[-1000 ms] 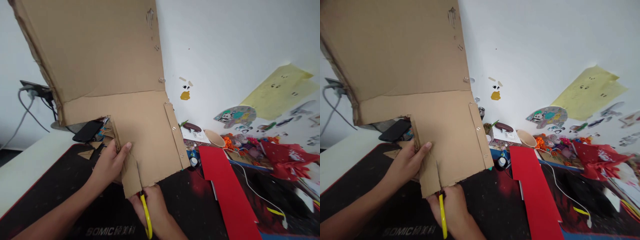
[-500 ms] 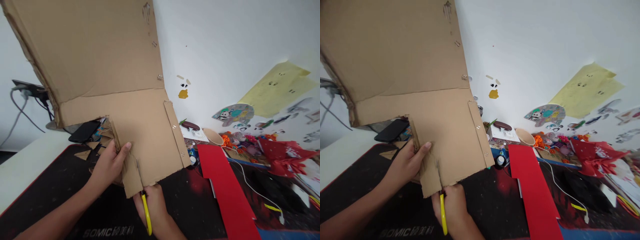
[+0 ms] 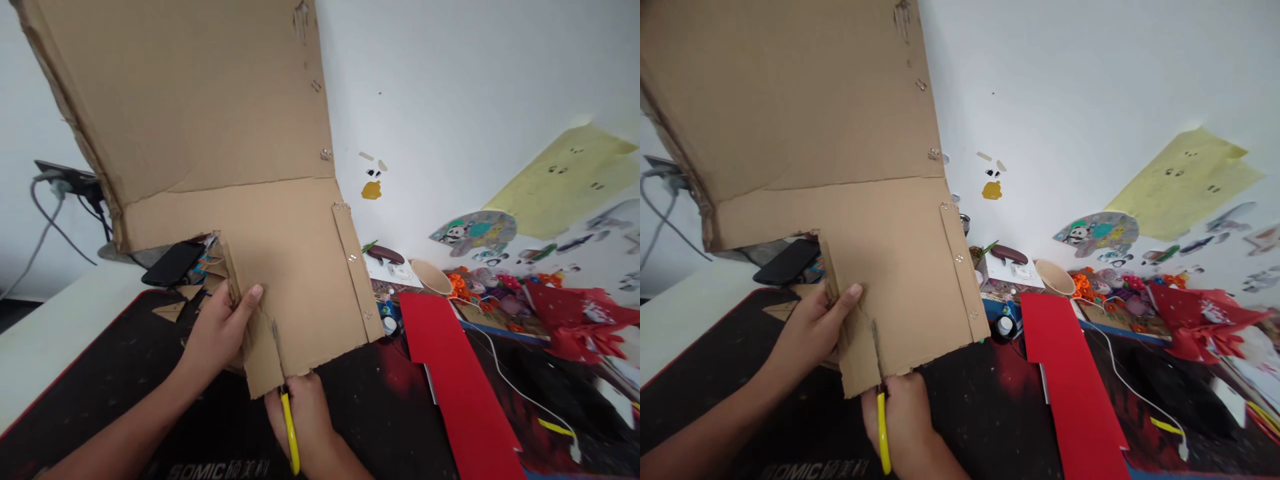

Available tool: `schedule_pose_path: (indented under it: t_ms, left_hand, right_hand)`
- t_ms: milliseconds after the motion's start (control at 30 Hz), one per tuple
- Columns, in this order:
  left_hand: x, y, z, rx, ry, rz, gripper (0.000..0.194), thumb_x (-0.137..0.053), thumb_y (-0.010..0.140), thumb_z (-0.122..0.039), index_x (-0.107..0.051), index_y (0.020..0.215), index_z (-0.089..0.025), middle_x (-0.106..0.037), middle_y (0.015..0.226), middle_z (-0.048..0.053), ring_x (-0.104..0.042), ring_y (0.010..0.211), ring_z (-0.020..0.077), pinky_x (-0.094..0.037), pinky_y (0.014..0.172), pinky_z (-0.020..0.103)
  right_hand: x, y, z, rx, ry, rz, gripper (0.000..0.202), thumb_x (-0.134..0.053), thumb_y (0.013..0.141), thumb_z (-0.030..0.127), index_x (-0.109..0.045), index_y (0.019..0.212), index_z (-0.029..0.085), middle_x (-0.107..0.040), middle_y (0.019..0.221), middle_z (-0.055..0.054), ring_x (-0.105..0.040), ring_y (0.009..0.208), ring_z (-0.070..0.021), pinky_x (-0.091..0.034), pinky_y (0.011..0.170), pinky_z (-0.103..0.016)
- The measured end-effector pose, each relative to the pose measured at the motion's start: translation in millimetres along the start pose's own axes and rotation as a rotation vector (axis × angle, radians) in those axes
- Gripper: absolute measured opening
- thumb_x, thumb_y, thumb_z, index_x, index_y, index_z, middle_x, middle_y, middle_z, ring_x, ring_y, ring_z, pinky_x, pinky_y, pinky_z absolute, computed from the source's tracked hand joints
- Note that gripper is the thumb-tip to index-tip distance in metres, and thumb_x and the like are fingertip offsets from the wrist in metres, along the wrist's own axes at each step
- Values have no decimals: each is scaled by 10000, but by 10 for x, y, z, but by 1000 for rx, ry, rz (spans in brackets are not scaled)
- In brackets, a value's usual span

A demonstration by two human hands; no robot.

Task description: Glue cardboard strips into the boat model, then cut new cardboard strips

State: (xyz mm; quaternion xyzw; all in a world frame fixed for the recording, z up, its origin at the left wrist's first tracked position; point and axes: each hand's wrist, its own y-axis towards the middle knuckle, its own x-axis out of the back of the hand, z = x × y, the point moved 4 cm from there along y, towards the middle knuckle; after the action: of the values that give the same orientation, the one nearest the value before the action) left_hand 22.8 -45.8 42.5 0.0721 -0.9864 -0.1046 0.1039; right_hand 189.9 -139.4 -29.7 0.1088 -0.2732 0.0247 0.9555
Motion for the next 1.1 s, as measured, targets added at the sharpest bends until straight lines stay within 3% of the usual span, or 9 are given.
schedule_pose_path:
  t_ms: [233,367,467,567,633,767,967,1033,1100]
  left_hand:
    - [-24,-74,-49,-32,9,0,520,-601,953,-684,-692,1203,-238,-820,1237,120,-741,1237,388,-620,1014,546]
    - [-37,-56,-85,-24,49,-19,534,-596,938,-699,-709,1144,-220,-829,1175,132,-769,1134,391,-629,938,537]
    - [1,-5,-151,-33,49,-6,526,-608,932,-697,-716,1117,-216,-835,1165,136,-781,1080,384,-632,904,511]
    - [139,69,-271,-64,64,-69,477,-622,929,-667,-728,1102,-235,-840,1165,123,-779,1079,378,-628,910,481]
    - [231,102,-361,-76,103,-99,460,-642,933,-643,-737,1108,-228,-837,1181,120,-768,1102,375,-617,934,470]
    - [283,86,-486,-46,71,-69,513,-662,944,-657,-748,1156,-198,-827,1226,127,-756,1115,364,-612,953,463]
    - [225,-8,-537,-5,2,-69,540,-711,906,-688,-767,1146,-207,-835,1218,121,-768,1120,364,-627,946,470]
    - [190,-29,-507,45,-61,-32,552,-738,889,-707,-773,1120,-207,-845,1189,124,-781,1113,368,-647,923,467]
    - [139,-41,-457,99,-147,15,590,-772,856,-744,-784,1098,-206,-855,1146,134,-798,1088,373,-669,898,462]
  right_hand:
    - [-3,-55,-46,35,0,-38,192,-658,817,133,-811,862,239,-875,961,-93,-853,969,-279,-613,936,-303]
    - [20,-93,-77,49,26,-34,130,-647,868,193,-770,845,230,-840,850,-79,-829,809,-246,-605,782,-278]
    - [25,-201,-146,14,27,-41,129,-656,907,260,-717,799,229,-742,681,-26,-718,598,-183,-541,627,-238]
    - [-2,-409,-221,-16,57,87,138,-677,951,321,-717,852,234,-669,634,10,-632,536,-149,-464,545,-213]
    - [55,-551,-263,-38,129,40,224,-695,973,402,-693,830,230,-636,624,11,-609,532,-145,-438,526,-213]
    - [196,-692,-313,-235,419,-84,443,-601,1070,616,-670,910,209,-522,495,56,-455,374,-105,-327,413,-200]
    - [322,-550,-133,-179,771,-173,600,-700,985,722,-680,1209,166,-560,491,68,-452,358,-115,-378,422,-221]
    - [351,-441,-87,-139,840,-213,569,-701,985,717,-692,1145,171,-551,484,71,-442,336,-117,-390,406,-230]
    - [380,-300,-45,-112,859,-251,538,-669,1014,700,-665,834,193,-528,443,42,-479,346,-129,-402,411,-239]
